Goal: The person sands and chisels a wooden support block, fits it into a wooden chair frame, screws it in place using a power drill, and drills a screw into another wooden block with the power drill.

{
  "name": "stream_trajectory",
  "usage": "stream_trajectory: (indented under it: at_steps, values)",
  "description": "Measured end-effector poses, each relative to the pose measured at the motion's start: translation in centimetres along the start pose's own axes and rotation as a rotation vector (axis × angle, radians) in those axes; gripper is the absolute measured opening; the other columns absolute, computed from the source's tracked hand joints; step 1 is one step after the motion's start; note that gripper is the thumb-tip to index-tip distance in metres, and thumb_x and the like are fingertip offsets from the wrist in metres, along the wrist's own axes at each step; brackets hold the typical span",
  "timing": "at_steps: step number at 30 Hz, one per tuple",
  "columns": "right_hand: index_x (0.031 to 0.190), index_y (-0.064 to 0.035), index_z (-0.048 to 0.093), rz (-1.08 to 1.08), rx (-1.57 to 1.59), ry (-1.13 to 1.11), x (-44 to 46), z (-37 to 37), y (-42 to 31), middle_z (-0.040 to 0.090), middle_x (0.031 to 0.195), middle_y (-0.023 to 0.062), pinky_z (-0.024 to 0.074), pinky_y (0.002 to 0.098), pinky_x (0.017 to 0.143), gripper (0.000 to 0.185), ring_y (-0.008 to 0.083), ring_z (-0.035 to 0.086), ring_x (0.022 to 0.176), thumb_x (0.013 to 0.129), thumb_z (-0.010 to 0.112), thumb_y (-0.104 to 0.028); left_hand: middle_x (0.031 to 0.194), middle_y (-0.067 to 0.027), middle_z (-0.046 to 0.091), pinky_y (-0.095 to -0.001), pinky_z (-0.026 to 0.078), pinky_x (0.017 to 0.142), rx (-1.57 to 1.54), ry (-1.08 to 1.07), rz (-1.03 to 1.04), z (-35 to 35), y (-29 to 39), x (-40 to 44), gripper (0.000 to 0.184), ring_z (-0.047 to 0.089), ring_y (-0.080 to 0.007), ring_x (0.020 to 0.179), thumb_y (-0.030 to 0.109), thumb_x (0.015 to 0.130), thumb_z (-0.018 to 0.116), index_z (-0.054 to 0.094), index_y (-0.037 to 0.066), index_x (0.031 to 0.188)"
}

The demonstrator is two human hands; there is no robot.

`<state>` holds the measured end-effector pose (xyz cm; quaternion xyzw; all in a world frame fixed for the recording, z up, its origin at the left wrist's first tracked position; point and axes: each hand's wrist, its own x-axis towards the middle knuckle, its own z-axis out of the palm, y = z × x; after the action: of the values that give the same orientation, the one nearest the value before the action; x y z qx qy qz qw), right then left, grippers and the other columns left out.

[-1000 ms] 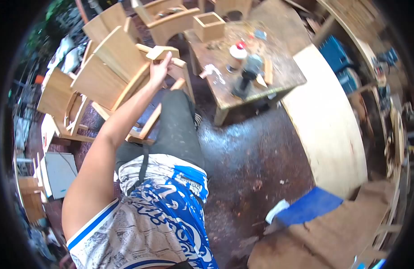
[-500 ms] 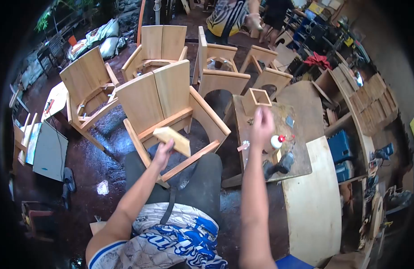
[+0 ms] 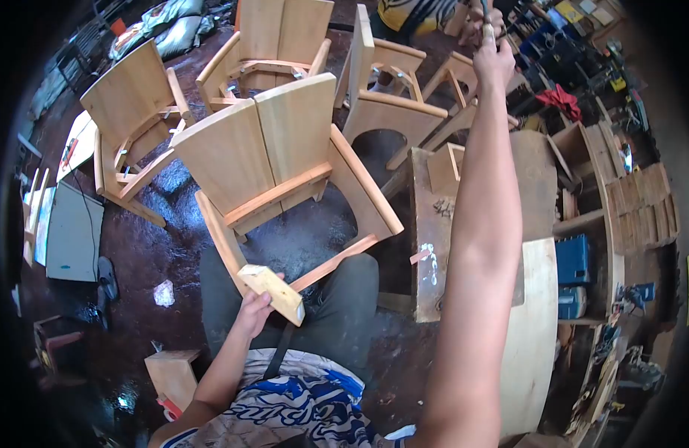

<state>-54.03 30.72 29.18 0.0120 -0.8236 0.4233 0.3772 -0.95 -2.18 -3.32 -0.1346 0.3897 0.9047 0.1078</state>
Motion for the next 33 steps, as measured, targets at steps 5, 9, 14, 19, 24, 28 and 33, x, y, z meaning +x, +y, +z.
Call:
stream_trajectory:
  at_steps: [5,9,14,19,24,28,33]
  values:
    - [0.117,-0.0023,0.063,0.285,0.861,-0.257,-10.9,-8.3,-3.1,0.06,0.083,0.0031,0.04,0.0226,0.057,0.022,0.0079,0.052,0.067,0.105,0.055,-0.019,0.156,-0.013,0.047,-0.0447,0.04,0.119,-0.07,-0.098,-0.066,3.2,-1.2,5.0,0.069,0.051,-0.0274,0.14,0.023,0.095,0.07,0.038,0.002,0.153]
    - [0.137,-0.0005,0.051,0.579,1.244,-0.216,-27.4,-19.7,-6.0,0.061,0.088,0.0092,0.0437,0.0251,0.058,0.043,0.012,0.056,0.07,0.108,0.052,-0.031,0.147,-0.01,0.055,-0.0421,0.049,0.111,-0.154,-0.186,-0.174,6.1,-4.6,8.4,0.061,0.057,-0.0242,0.133,0.023,0.099,0.067,0.041,0.002,0.15]
    - [0.137,-0.001,0.052,0.848,0.757,-0.38,-46.5,-32.8,-1.2,0.053,0.069,0.0015,0.0314,0.0219,0.04,0.057,0.0066,0.043,0.046,0.1,0.065,-0.042,0.14,-0.0058,0.06,-0.0449,0.048,0.11,-0.053,-0.23,-0.359,13.1,-10.2,8.8,0.05,0.059,-0.0222,0.131,0.02,0.1,0.065,0.047,0.011,0.146]
    - [0.134,0.0003,0.056,0.999,0.312,-0.251,-57.5,-40.6,-0.3,0.053,0.081,-0.0051,0.0374,0.02,0.059,0.043,0.0032,0.047,0.067,0.099,0.07,-0.02,0.132,-0.0055,0.064,-0.0434,0.048,0.109,0.028,-0.22,-0.515,17.1,-18.8,9.8,0.04,0.061,-0.0206,0.127,0.023,0.103,0.063,0.051,0.012,0.139]
    - [0.133,-0.0049,0.057,1.212,0.062,-0.152,-60.8,-42.1,0.6,0.06,0.076,0.0012,0.045,0.0284,0.062,0.036,0.0093,0.057,0.067,0.1,0.065,-0.018,0.13,-0.0065,0.063,-0.0402,0.048,0.112,0.012,-0.039,-0.617,18.3,-24.9,10.0,0.041,0.061,-0.0222,0.124,0.03,0.103,0.064,0.052,0.01,0.137]
    - [0.131,-0.0089,0.059,1.182,-0.215,-0.323,-59.0,-41.6,1.8,0.065,0.076,0.0142,0.0507,0.0362,0.066,0.036,0.025,0.067,0.069,0.096,0.065,-0.014,0.134,-0.0041,0.06,-0.0403,0.046,0.114,0.028,0.041,-0.595,18.6,-26.8,10.0,0.046,0.058,-0.0223,0.127,0.034,0.102,0.067,0.051,0.013,0.14]
    - [0.133,-0.0068,0.061,1.058,-0.31,-0.382,-58.1,-40.1,3.8,0.069,0.086,0.0168,0.0517,0.0357,0.07,0.041,0.0262,0.067,0.072,0.093,0.065,-0.01,0.138,-0.0011,0.056,-0.0386,0.046,0.113,0.06,0.123,-0.535,20.4,-27.8,9.8,0.053,0.058,-0.0209,0.127,0.036,0.101,0.069,0.046,0.018,0.145]
